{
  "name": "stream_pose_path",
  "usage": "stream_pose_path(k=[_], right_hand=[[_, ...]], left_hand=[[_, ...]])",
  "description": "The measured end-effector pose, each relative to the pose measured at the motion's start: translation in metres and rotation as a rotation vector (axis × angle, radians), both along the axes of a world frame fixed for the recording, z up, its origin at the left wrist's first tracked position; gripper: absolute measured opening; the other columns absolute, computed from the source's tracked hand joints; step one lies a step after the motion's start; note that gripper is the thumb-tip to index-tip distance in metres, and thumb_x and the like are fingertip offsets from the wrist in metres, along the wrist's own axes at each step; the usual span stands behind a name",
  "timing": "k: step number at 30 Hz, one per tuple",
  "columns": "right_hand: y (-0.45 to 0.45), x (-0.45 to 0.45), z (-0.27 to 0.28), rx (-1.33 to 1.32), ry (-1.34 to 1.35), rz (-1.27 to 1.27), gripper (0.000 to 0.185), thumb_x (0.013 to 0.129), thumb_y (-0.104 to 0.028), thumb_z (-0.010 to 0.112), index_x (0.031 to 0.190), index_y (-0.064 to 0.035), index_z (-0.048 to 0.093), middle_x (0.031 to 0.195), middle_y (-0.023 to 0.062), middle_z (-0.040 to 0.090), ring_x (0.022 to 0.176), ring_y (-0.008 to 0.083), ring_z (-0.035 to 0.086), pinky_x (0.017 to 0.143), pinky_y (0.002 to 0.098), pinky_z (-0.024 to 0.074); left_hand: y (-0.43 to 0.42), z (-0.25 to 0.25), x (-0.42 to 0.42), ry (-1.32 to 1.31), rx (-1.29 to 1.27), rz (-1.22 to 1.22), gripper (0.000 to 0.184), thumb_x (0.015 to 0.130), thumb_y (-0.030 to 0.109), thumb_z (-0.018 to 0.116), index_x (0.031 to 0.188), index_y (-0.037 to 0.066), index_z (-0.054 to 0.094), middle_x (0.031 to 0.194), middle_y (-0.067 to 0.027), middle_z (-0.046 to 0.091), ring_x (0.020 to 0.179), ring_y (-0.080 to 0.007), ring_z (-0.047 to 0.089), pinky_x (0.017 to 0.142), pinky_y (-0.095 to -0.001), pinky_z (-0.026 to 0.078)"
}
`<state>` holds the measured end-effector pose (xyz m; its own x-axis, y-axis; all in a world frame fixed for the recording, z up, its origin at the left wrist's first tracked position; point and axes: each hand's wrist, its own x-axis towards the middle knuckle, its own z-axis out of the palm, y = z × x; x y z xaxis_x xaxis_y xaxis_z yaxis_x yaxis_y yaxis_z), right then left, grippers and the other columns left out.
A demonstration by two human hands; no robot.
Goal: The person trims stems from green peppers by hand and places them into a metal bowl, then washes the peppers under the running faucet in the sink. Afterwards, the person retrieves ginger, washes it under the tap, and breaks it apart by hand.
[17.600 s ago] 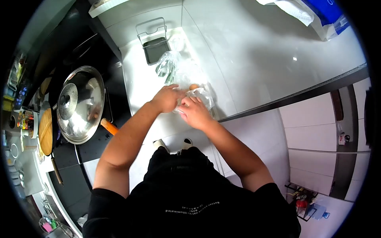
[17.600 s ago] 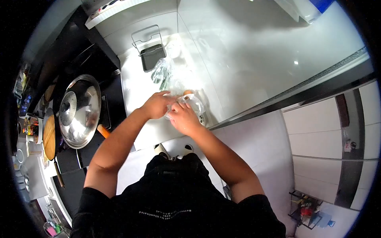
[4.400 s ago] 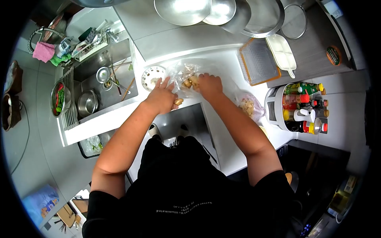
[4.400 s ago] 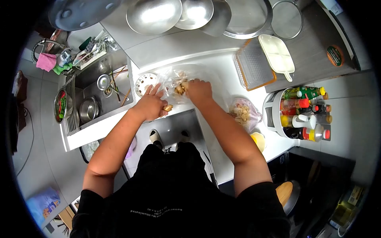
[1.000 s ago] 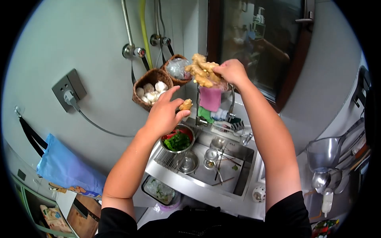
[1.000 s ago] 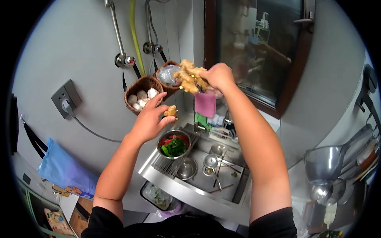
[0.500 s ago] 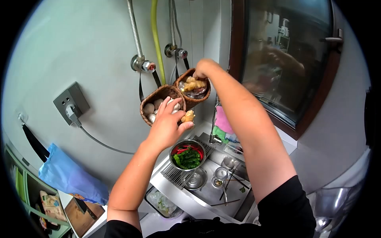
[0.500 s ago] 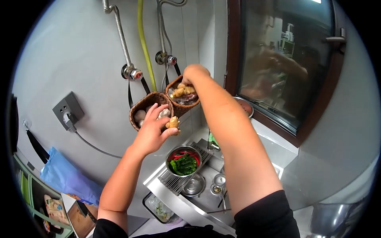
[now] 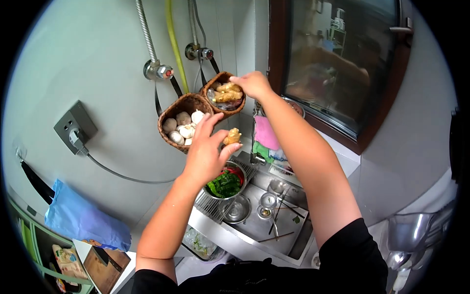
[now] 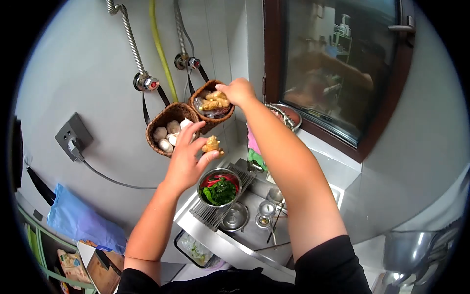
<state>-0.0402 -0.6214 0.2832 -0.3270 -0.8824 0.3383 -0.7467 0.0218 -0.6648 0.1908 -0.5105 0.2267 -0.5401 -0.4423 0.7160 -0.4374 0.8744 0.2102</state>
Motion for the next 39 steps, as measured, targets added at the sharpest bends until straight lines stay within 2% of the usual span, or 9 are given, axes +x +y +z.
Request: stream_pose_path(k=[3, 5, 9, 13, 15, 20, 25, 31, 39], right_hand=[[0.054, -0.014, -0.061, -0.522, -0.260, 0.150, 0.042, 0.082, -0.033, 0.069, 0.097, 0.0057, 0.066, 0.086, 0.0141, 0.069, 0.073, 0.0197, 0.065, 0.067, 0.0326, 0.0498], [0.125, -0.003, -0.104, -0.405, -0.556, 0.214, 0.030, 0.090, -0.024, 0.062, 0.102, 0.0035, 0.067, 0.087, 0.0042, 0.069, 0.075, 0.0083, 0.060, 0.068, 0.0247, 0.0480], [0.200, 0.007, -0.231, -0.296, -0.778, 0.205, 0.030, 0.093, -0.021, 0.057, 0.110, 0.0039, 0.063, 0.101, 0.0068, 0.067, 0.093, 0.0112, 0.059, 0.085, 0.0263, 0.0462], [0.244, 0.003, -0.286, -0.080, -0.804, 0.182, 0.039, 0.084, -0.015, 0.069, 0.115, 0.0050, 0.058, 0.103, 0.0088, 0.066, 0.092, 0.0123, 0.060, 0.084, 0.0266, 0.0467], [0.255, -0.014, -0.305, 0.039, -0.614, 0.115, 0.040, 0.081, -0.013, 0.072, 0.114, 0.0057, 0.058, 0.101, 0.0093, 0.066, 0.090, 0.0127, 0.061, 0.082, 0.0267, 0.0474], [0.260, -0.044, -0.349, 0.158, -1.023, 0.195, 0.037, 0.082, -0.011, 0.069, 0.114, 0.0040, 0.058, 0.099, 0.0081, 0.066, 0.084, 0.0117, 0.061, 0.075, 0.0256, 0.0479], [0.262, -0.054, -0.389, 0.229, -1.129, -0.076, 0.040, 0.083, -0.015, 0.069, 0.116, 0.0042, 0.058, 0.098, 0.0062, 0.066, 0.083, 0.0117, 0.060, 0.077, 0.0245, 0.0455], [0.268, -0.063, -0.410, 0.253, -1.118, -0.288, 0.036, 0.083, -0.015, 0.069, 0.113, 0.0028, 0.060, 0.091, 0.0047, 0.065, 0.080, 0.0111, 0.060, 0.073, 0.0240, 0.0466], [0.289, -0.073, -0.443, 0.232, -1.132, -0.496, 0.030, 0.084, -0.011, 0.068, 0.109, 0.0032, 0.061, 0.089, 0.0035, 0.063, 0.077, 0.0108, 0.058, 0.072, 0.0236, 0.0454]], left_hand=[[0.009, -0.036, -0.017, 0.160, 0.266, -0.081, 0.027, 0.082, 0.021, 0.070, 0.099, 0.001, 0.063, 0.129, -0.0148, 0.051, 0.113, -0.0335, 0.052, 0.097, -0.0384, 0.040], [0.009, -0.076, -0.037, 0.282, 0.531, -0.151, 0.031, 0.088, 0.023, 0.066, 0.106, -0.002, 0.062, 0.122, -0.0121, 0.055, 0.104, -0.0206, 0.057, 0.091, -0.0307, 0.043], [0.007, -0.178, -0.077, 0.388, 0.938, -0.197, 0.031, 0.088, 0.027, 0.065, 0.101, -0.001, 0.066, 0.111, -0.0152, 0.060, 0.101, -0.0232, 0.059, 0.088, -0.0327, 0.044], [0.035, -0.244, -0.106, 0.389, 1.211, -0.242, 0.029, 0.095, 0.030, 0.057, 0.102, 0.003, 0.065, 0.092, 0.0011, 0.063, 0.083, -0.0065, 0.054, 0.076, -0.0234, 0.043], [0.049, -0.258, -0.116, 0.309, 1.339, -0.213, 0.029, 0.094, 0.030, 0.057, 0.104, 0.004, 0.065, 0.091, 0.0017, 0.063, 0.080, -0.0058, 0.052, 0.073, -0.0225, 0.042], [0.056, -0.267, -0.118, 0.123, 1.538, -0.160, 0.050, 0.094, 0.045, 0.052, 0.110, -0.002, 0.062, 0.100, -0.0067, 0.063, 0.088, -0.0129, 0.056, 0.081, -0.0273, 0.044], [-0.012, -0.306, -0.133, -0.113, 1.016, -0.060, 0.046, 0.086, 0.035, 0.063, 0.114, -0.001, 0.059, 0.125, -0.0239, 0.053, 0.118, -0.0352, 0.050, 0.101, -0.0382, 0.038], [-0.108, -0.350, -0.203, -0.483, 0.774, -0.148, 0.025, 0.076, 0.014, 0.061, 0.101, 0.010, 0.064, 0.137, -0.0244, 0.041, 0.133, -0.0383, 0.033, 0.107, -0.0393, 0.033], [-0.145, -0.355, -0.233, -0.723, 0.822, -0.208, 0.033, 0.074, 0.008, 0.055, 0.106, 0.011, 0.062, 0.126, -0.0206, 0.052, 0.117, -0.0354, 0.049, 0.100, -0.0395, 0.040]])
